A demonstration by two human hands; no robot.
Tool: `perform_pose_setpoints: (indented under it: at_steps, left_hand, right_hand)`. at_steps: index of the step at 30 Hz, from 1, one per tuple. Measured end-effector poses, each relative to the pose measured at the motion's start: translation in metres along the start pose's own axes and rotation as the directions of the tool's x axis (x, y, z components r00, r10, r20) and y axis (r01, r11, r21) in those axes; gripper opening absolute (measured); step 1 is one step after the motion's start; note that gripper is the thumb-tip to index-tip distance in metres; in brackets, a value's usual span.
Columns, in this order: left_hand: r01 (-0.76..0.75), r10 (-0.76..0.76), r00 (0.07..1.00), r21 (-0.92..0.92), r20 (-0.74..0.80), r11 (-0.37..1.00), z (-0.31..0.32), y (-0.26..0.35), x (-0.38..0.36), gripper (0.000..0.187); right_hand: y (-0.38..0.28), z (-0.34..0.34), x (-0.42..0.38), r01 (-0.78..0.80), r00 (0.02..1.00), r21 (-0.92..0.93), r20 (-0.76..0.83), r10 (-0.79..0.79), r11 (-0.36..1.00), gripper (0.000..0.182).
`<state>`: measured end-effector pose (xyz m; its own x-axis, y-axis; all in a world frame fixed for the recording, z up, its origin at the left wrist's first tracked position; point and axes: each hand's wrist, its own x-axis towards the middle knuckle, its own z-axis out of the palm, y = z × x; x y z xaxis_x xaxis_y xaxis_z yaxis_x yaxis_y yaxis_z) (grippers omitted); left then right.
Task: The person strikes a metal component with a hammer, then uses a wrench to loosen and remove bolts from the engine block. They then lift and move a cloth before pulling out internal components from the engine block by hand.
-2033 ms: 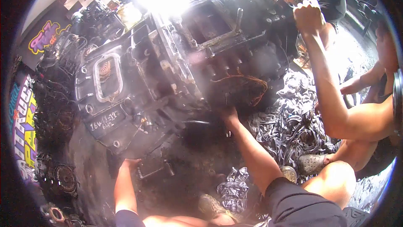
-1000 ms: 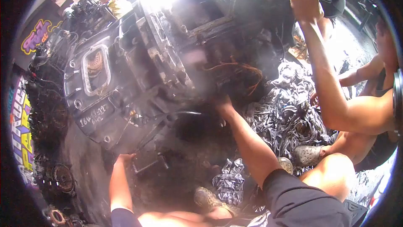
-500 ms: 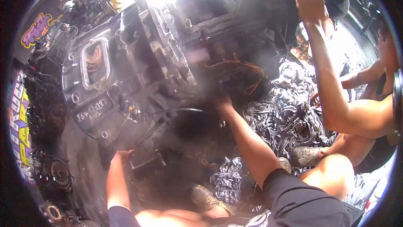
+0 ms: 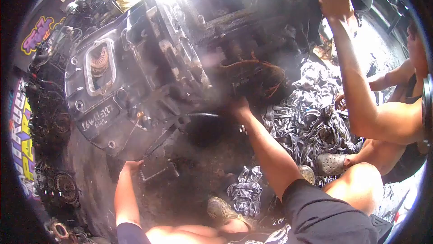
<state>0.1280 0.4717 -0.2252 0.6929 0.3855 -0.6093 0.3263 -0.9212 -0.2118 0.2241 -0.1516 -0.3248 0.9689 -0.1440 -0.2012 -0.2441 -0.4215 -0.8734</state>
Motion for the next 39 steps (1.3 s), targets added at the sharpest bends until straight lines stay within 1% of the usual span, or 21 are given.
perform_pose_setpoints:
  at_steps: [3, 5, 8, 11, 12, 14, 15, 17, 20, 22, 23, 24, 26, 27, 29, 31, 33, 35, 36, 38, 39]
  left_hand:
    - [-0.105, 0.099, 0.993, -0.114, -0.063, 0.988, 0.018, -0.027, 0.025, 0.052]
    - [-0.167, 0.148, 0.978, -0.132, -0.144, 0.977, 0.029, -0.043, 0.038, 0.044]
    - [-0.187, 0.151, 0.974, -0.223, -0.168, 0.957, 0.004, -0.003, -0.018, 0.044]
    - [-0.245, 0.224, 0.963, -0.142, -0.152, 0.959, 0.0, -0.003, -0.017, 0.047]
    - [-0.251, 0.223, 0.962, -0.181, -0.159, 0.951, 0.002, -0.005, -0.013, 0.048]
    - [-0.26, 0.221, 0.96, -0.258, -0.171, 0.93, 0.008, -0.011, -0.007, 0.05]
    - [-0.248, 0.217, 0.964, -0.225, -0.156, 0.942, 0.007, -0.01, -0.01, 0.05]
    - [-0.223, 0.204, 0.97, -0.161, -0.129, 0.961, -0.001, -0.001, -0.019, 0.052]
    - [-0.211, 0.2, 0.967, -0.055, -0.157, 0.976, -0.002, 0.002, -0.021, 0.053]
    - [-0.154, 0.148, 0.985, -0.063, -0.09, 0.986, -0.003, 0.001, -0.014, 0.055]
    - [-0.126, 0.122, 0.991, -0.065, -0.055, 0.99, -0.002, 0.0, -0.012, 0.056]
    - [-0.162, 0.155, 0.985, -0.1, -0.071, 0.982, 0.0, -0.003, -0.008, 0.057]
    - [-0.235, 0.219, 0.97, -0.169, -0.108, 0.957, 0.01, -0.016, 0.005, 0.058]
    - [-0.239, 0.218, 0.97, -0.232, -0.113, 0.943, 0.017, -0.026, 0.015, 0.057]
    - [-0.243, 0.214, 0.969, -0.355, -0.121, 0.903, 0.028, -0.042, 0.034, 0.056]
    - [-0.225, 0.189, 0.972, -0.323, -0.138, 0.919, 0.031, -0.044, 0.038, 0.053]
    - [-0.177, 0.152, 0.982, -0.273, -0.109, 0.946, 0.03, -0.042, 0.037, 0.052]
    - [-0.151, 0.137, 0.988, -0.229, -0.077, 0.962, 0.025, -0.035, 0.031, 0.053]
    - [-0.164, 0.149, 0.985, -0.222, -0.083, 0.961, 0.025, -0.035, 0.031, 0.053]
    - [-0.288, 0.246, 0.952, -0.259, -0.181, 0.922, 0.037, -0.051, 0.047, 0.054]
    - [-0.263, 0.231, 0.959, -0.22, -0.162, 0.939, 0.036, -0.051, 0.047, 0.054]
  right_hand:
    - [0.021, 0.004, 0.007, 0.229, 0.973, -0.079, 0.035, -0.227, 0.97, 0.057]
    - [0.028, 0.009, 0.011, 0.276, 0.961, -0.134, 0.035, -0.274, 0.952, 0.05]
    - [0.042, 0.025, 0.019, 0.236, 0.967, -0.261, -0.031, -0.253, 0.936, 0.034]
    - [0.053, 0.037, 0.023, 0.287, 0.924, -0.343, -0.148, -0.353, 0.895, 0.03]
    - [0.054, 0.038, 0.024, 0.276, 0.923, -0.342, -0.167, -0.348, 0.898, 0.03]
    - [0.057, 0.039, 0.028, 0.264, 0.933, -0.282, -0.169, -0.319, 0.922, 0.029]
    - [0.046, 0.029, 0.025, 0.261, 0.943, -0.222, -0.15, -0.298, 0.939, 0.028]
    - [0.028, 0.016, 0.021, 0.272, 0.942, -0.231, -0.134, -0.307, 0.934, 0.028]
    - [0.021, 0.013, 0.016, 0.305, 0.917, -0.417, -0.114, -0.383, 0.856, 0.028]
    - [0.032, 0.014, 0.015, 0.331, 0.904, -0.516, -0.068, -0.423, 0.79, 0.028]
    - [0.036, 0.018, 0.015, 0.358, 0.879, -0.478, -0.119, -0.463, 0.802, 0.027]
    - [0.048, 0.028, 0.021, 0.386, 0.849, -0.441, -0.173, -0.499, 0.81, 0.027]
    - [0.046, 0.029, 0.022, 0.313, 0.899, -0.346, -0.193, -0.393, 0.885, 0.026]
    - [0.032, 0.022, 0.017, 0.196, 0.958, -0.292, -0.147, -0.247, 0.936, 0.026]
    - [0.007, 0.003, 0.006, 0.108, 0.991, -0.255, -0.046, -0.124, 0.961, 0.026]
    - [-0.003, -0.014, -0.001, 0.181, 0.984, -0.274, 0.048, -0.174, 0.945, 0.027]
    - [0.0, -0.016, -0.002, 0.294, 0.955, -0.373, 0.073, -0.288, 0.88, 0.041]
    - [0.021, -0.005, 0.004, 0.323, 0.943, -0.302, 0.015, -0.334, 0.897, 0.049]
    - [0.041, 0.011, 0.016, 0.302, 0.946, -0.176, -0.062, -0.317, 0.937, 0.049]
    - [0.046, 0.019, 0.021, 0.201, 0.973, -0.037, -0.104, -0.204, 0.979, 0.047]
    - [0.038, 0.014, 0.018, 0.115, 0.99, -0.034, -0.073, -0.117, 0.993, 0.045]
